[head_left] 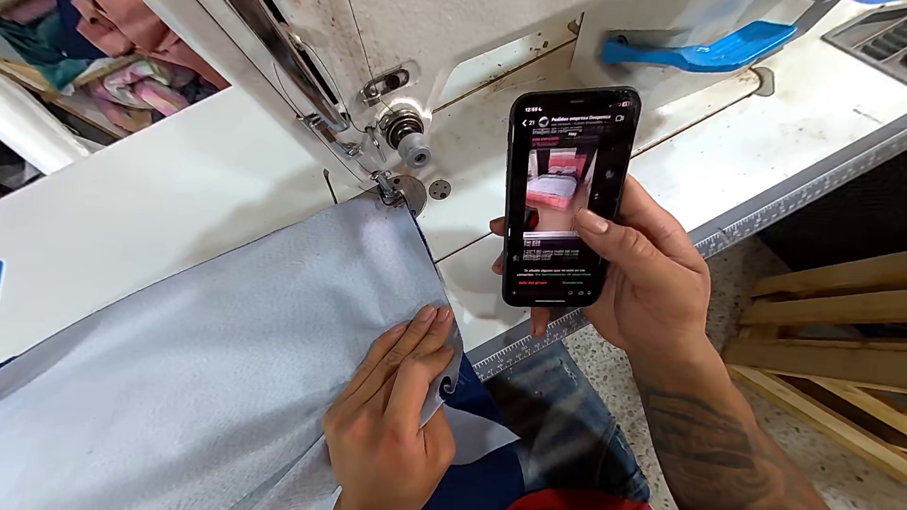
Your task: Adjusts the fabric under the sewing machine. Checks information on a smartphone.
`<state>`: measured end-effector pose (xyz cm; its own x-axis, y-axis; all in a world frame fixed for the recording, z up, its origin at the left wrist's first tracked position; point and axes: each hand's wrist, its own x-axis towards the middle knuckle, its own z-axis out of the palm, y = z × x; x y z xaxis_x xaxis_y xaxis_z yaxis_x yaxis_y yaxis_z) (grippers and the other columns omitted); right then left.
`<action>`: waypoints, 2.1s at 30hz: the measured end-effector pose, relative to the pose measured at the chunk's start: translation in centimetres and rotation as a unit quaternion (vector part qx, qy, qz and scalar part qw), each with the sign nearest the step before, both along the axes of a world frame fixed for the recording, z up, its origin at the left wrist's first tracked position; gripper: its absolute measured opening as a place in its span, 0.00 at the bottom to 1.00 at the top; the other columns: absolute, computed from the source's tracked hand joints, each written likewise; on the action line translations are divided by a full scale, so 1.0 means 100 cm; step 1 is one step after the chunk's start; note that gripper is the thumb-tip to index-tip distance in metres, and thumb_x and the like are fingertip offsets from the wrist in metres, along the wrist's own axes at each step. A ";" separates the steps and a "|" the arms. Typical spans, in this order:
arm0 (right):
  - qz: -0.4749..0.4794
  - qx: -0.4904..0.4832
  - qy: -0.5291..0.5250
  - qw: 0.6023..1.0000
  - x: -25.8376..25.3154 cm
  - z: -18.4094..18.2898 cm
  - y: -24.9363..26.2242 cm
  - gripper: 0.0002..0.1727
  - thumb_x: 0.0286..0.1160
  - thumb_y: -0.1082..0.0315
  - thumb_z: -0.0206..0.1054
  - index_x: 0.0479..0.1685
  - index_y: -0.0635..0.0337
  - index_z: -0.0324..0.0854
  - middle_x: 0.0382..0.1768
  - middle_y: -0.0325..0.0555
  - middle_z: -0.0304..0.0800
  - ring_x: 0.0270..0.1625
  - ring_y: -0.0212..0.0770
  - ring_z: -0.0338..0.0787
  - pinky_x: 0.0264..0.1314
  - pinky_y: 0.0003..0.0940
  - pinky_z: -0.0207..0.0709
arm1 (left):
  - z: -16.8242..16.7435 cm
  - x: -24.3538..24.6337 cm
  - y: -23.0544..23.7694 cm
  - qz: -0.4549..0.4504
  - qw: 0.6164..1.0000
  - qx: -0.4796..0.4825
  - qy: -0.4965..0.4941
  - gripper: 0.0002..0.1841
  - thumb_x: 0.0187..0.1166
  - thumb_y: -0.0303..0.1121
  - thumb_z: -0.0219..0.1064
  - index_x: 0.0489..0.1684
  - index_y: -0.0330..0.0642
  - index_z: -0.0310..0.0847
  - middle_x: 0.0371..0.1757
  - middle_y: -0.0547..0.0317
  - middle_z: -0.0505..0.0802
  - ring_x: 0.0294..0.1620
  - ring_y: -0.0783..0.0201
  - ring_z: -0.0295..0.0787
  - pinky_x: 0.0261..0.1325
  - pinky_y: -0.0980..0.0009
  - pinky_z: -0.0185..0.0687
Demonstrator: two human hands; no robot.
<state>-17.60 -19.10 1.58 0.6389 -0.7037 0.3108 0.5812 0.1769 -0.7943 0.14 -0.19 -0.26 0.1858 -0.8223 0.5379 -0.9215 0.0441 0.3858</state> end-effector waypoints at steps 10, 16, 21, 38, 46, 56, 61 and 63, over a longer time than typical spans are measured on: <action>-0.002 -0.013 0.003 1.000 0.000 -0.001 0.000 0.23 0.84 0.75 0.46 0.78 0.63 0.61 0.64 0.68 0.83 0.50 0.62 0.95 0.21 0.49 0.92 | 0.000 0.000 0.000 0.000 1.000 -0.001 0.000 0.12 0.79 0.26 0.57 0.39 0.41 0.91 0.59 0.55 0.97 0.68 0.57 0.91 0.74 0.59 0.86; -0.014 -0.011 0.018 1.000 0.000 0.001 0.001 0.21 0.89 0.72 0.44 0.78 0.62 0.62 0.63 0.68 0.84 0.48 0.62 0.96 0.20 0.49 0.91 | 0.000 0.000 -0.001 0.000 1.000 0.001 -0.001 0.13 0.79 0.26 0.57 0.39 0.42 0.92 0.60 0.55 0.97 0.68 0.57 0.91 0.74 0.60 0.86; -0.001 -0.021 0.009 1.000 -0.002 -0.002 0.000 0.27 0.77 0.78 0.49 0.79 0.62 0.60 0.64 0.68 0.83 0.52 0.63 0.95 0.22 0.49 0.92 | 0.000 0.000 0.000 0.001 1.000 0.000 0.000 0.13 0.79 0.26 0.57 0.39 0.42 0.91 0.60 0.55 0.97 0.68 0.57 0.91 0.74 0.60 0.86; -0.011 -0.009 0.030 0.999 -0.001 0.002 0.002 0.24 0.86 0.74 0.47 0.80 0.61 0.61 0.63 0.67 0.83 0.48 0.62 0.96 0.20 0.49 0.91 | 0.000 0.000 0.000 -0.003 1.000 -0.001 0.005 0.13 0.78 0.26 0.57 0.40 0.42 0.92 0.60 0.56 0.97 0.68 0.56 0.91 0.74 0.60 0.86; -0.001 -0.018 0.025 1.000 -0.003 0.001 0.002 0.29 0.74 0.79 0.51 0.79 0.60 0.60 0.64 0.67 0.83 0.49 0.62 0.95 0.20 0.49 0.91 | 0.000 0.000 -0.001 -0.004 1.000 0.001 0.005 0.13 0.78 0.25 0.57 0.40 0.42 0.92 0.60 0.56 0.97 0.68 0.56 0.91 0.74 0.60 0.86; -0.010 -0.010 0.029 0.999 -0.002 0.001 0.002 0.24 0.84 0.75 0.48 0.80 0.60 0.61 0.63 0.68 0.84 0.48 0.62 0.96 0.20 0.49 0.91 | 0.000 0.000 0.000 -0.002 1.000 -0.001 0.000 0.13 0.78 0.26 0.57 0.40 0.43 0.92 0.59 0.56 0.97 0.68 0.57 0.91 0.74 0.60 0.86; -0.006 -0.002 0.013 1.000 -0.002 0.001 0.002 0.22 0.90 0.70 0.46 0.80 0.60 0.61 0.64 0.68 0.84 0.47 0.62 0.96 0.20 0.49 0.91 | 0.000 0.000 0.000 -0.002 1.000 -0.002 0.003 0.13 0.78 0.26 0.57 0.40 0.42 0.92 0.59 0.56 0.97 0.68 0.56 0.91 0.74 0.60 0.86; -0.004 -0.006 0.012 1.000 -0.002 0.001 0.002 0.24 0.84 0.75 0.47 0.79 0.61 0.61 0.63 0.68 0.83 0.48 0.62 0.96 0.20 0.49 0.91 | 0.000 0.000 0.000 -0.001 1.000 -0.002 0.003 0.13 0.78 0.26 0.57 0.40 0.42 0.92 0.59 0.56 0.97 0.68 0.56 0.91 0.74 0.60 0.86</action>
